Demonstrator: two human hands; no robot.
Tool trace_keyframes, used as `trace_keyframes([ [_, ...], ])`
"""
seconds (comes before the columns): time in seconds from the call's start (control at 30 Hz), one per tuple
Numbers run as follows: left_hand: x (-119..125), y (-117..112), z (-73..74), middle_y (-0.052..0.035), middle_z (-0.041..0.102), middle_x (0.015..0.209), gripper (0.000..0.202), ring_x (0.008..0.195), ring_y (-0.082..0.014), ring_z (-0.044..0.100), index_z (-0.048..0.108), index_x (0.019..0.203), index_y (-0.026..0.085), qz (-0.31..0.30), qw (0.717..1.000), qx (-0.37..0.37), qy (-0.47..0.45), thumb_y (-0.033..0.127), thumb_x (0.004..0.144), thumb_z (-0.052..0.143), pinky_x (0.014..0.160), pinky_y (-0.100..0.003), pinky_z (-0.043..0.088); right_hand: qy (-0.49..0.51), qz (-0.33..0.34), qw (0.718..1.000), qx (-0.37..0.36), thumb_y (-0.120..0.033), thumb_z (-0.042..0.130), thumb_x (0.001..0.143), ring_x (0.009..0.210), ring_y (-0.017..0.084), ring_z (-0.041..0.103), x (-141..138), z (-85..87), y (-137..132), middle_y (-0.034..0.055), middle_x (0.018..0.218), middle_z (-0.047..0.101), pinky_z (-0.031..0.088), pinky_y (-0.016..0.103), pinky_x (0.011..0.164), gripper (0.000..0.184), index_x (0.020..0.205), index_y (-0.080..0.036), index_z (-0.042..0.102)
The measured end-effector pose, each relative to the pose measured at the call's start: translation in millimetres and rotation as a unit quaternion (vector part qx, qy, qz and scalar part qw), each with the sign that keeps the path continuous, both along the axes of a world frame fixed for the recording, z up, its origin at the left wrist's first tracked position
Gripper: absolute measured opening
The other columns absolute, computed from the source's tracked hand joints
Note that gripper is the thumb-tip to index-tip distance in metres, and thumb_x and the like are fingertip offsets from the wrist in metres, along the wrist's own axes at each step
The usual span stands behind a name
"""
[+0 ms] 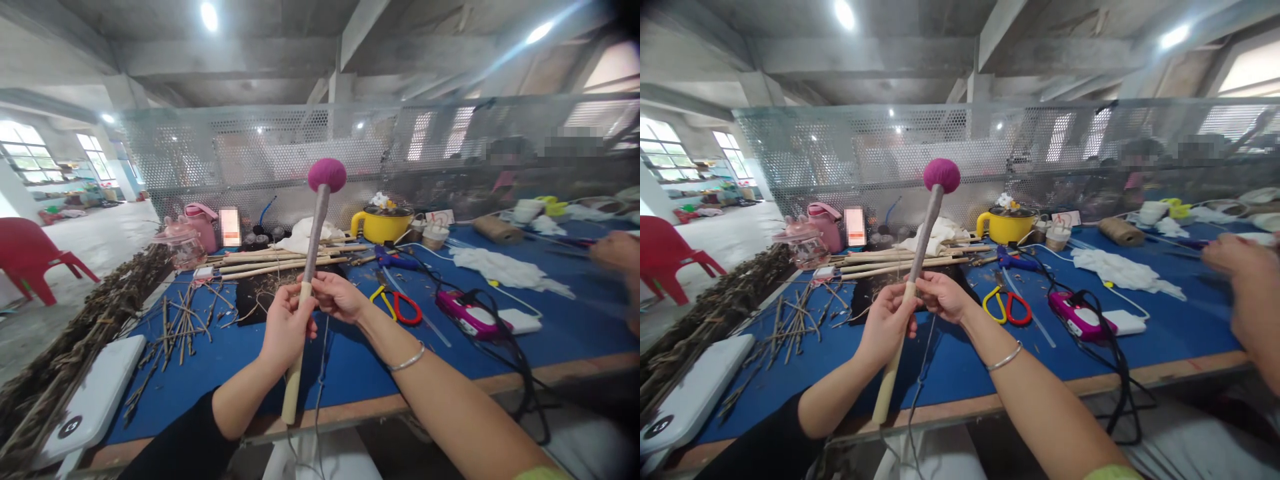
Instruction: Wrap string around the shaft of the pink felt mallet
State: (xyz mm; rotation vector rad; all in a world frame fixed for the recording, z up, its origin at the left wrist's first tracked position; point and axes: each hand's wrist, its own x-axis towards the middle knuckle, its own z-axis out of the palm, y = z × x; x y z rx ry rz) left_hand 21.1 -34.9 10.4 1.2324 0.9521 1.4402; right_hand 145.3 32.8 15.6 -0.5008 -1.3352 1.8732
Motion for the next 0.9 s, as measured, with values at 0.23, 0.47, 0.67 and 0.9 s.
trace_keyframes([
  [0.23, -4, 2, -1.7, -0.0018, 0.059, 0.08, 0.031, 0.045, -0.0067, 0.052, 0.047, 0.098, 0.018, 0.015, 0.995, -0.062, 0.076, 0.038, 0.076, 0.054, 0.034, -0.016, 0.04, -0.018, -0.07, 0.997, 0.009, -0.029, 0.072, 0.064, 0.046, 0.006, 0.047, -7, -4.3, -1, 0.0007, 0.059, 0.058, 0.033, 0.017, 0.043, 0.025, 0.074, -0.011, 0.057],
  [0.47, -3, 3, -4.2, 0.0019, 0.057, 0.068, 0.027, 0.042, -0.0064, 0.051, 0.043, 0.086, 0.017, 0.072, 0.995, -0.037, 0.058, 0.028, 0.07, 0.062, 0.038, -0.018, 0.044, -0.045, -0.047, 0.997, 0.03, -0.035, 0.069, 0.068, 0.038, 0.004, 0.038, -12, -5.9, -2, -0.0026, 0.052, 0.053, 0.021, 0.016, 0.035, 0.029, 0.079, -0.011, 0.058],
  [0.67, 1, -2, 2.9, -0.0003, 0.06, 0.067, 0.024, 0.039, -0.0075, 0.053, 0.039, 0.086, 0.017, -0.006, 0.998, -0.055, -0.008, 0.037, 0.079, 0.05, 0.036, -0.017, 0.042, -0.02, 0.016, 0.999, 0.023, -0.036, 0.065, 0.072, 0.032, 0.003, 0.032, -7, -6.6, 0, -0.005, 0.046, 0.048, 0.014, 0.015, 0.031, 0.027, 0.08, -0.012, 0.057],
  [0.9, 1, -2, -0.6, 0.007, 0.044, 0.062, 0.027, 0.037, -0.0022, 0.04, 0.043, 0.096, 0.019, 0.004, 0.989, -0.147, -0.009, 0.04, 0.081, 0.049, 0.033, -0.013, 0.035, -0.053, -0.089, 0.994, 0.026, -0.033, 0.07, 0.066, 0.042, 0.006, 0.045, -16, -13.9, 1, -0.0002, 0.056, 0.056, 0.029, 0.018, 0.039, 0.027, 0.071, -0.011, 0.055],
])
